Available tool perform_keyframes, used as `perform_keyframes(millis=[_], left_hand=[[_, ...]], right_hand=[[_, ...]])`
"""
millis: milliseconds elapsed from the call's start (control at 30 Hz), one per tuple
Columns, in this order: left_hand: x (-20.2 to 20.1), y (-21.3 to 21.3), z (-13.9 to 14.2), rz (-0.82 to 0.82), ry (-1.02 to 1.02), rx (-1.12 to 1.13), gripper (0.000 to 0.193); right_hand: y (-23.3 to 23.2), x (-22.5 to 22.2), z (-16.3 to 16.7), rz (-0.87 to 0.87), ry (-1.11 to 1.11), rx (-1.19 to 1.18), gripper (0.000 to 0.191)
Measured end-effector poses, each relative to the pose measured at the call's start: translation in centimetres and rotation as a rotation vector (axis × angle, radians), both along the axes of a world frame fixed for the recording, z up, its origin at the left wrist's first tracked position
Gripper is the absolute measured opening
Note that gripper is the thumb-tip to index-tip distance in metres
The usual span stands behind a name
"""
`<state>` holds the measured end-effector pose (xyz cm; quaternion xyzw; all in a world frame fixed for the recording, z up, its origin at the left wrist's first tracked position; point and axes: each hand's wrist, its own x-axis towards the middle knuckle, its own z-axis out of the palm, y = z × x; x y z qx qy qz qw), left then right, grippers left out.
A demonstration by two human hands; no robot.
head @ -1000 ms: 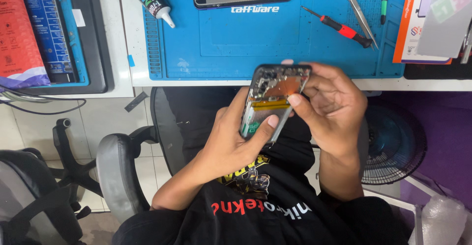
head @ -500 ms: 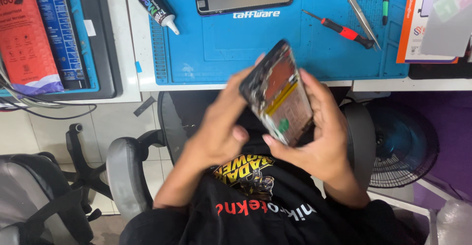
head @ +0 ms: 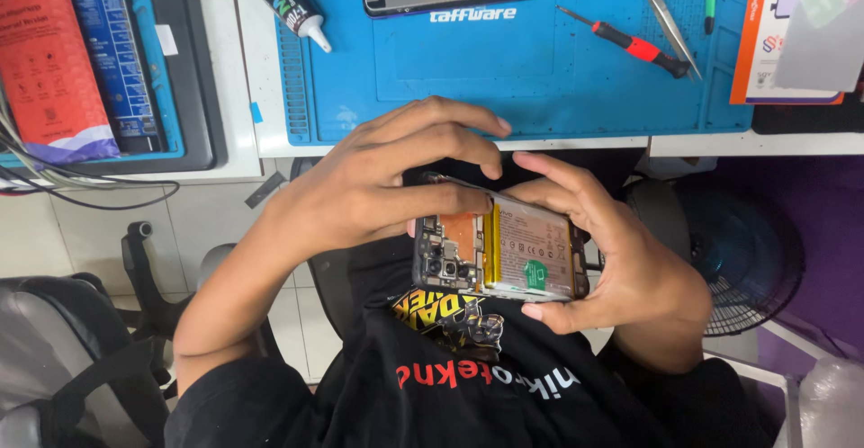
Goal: The person works on a disassembled smartphone at a repair bench, pressing and prying the battery inside the phone frame by hand, then fitting the battery and pressing the frame together. They then power the phone on and hold it while the screen boots, checking the display.
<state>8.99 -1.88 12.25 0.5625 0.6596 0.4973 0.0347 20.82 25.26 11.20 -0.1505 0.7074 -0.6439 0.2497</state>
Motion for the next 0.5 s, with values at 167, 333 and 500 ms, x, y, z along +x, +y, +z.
perform_keyframes(millis=[167,333,500], left_hand=[[0.2,-0.8,-0.5,0.0,0.049,0.017,0.024],[0.5,-1.0,-0.7,0.016,0.058,-0.016,0.026],[0.4,-1.1,-1.0,0.012,0.055,-0.017,0.027]], right_hand=[[-0.4,-0.1,-0.6,0.032,-0.039,-0.063,0.113],[-0.8,0.1,-1.0,0.035,-0.018,-0.087,0.111],[-1.1,0.0,-1.2,0.032,0.011,-0.088,0.112]])
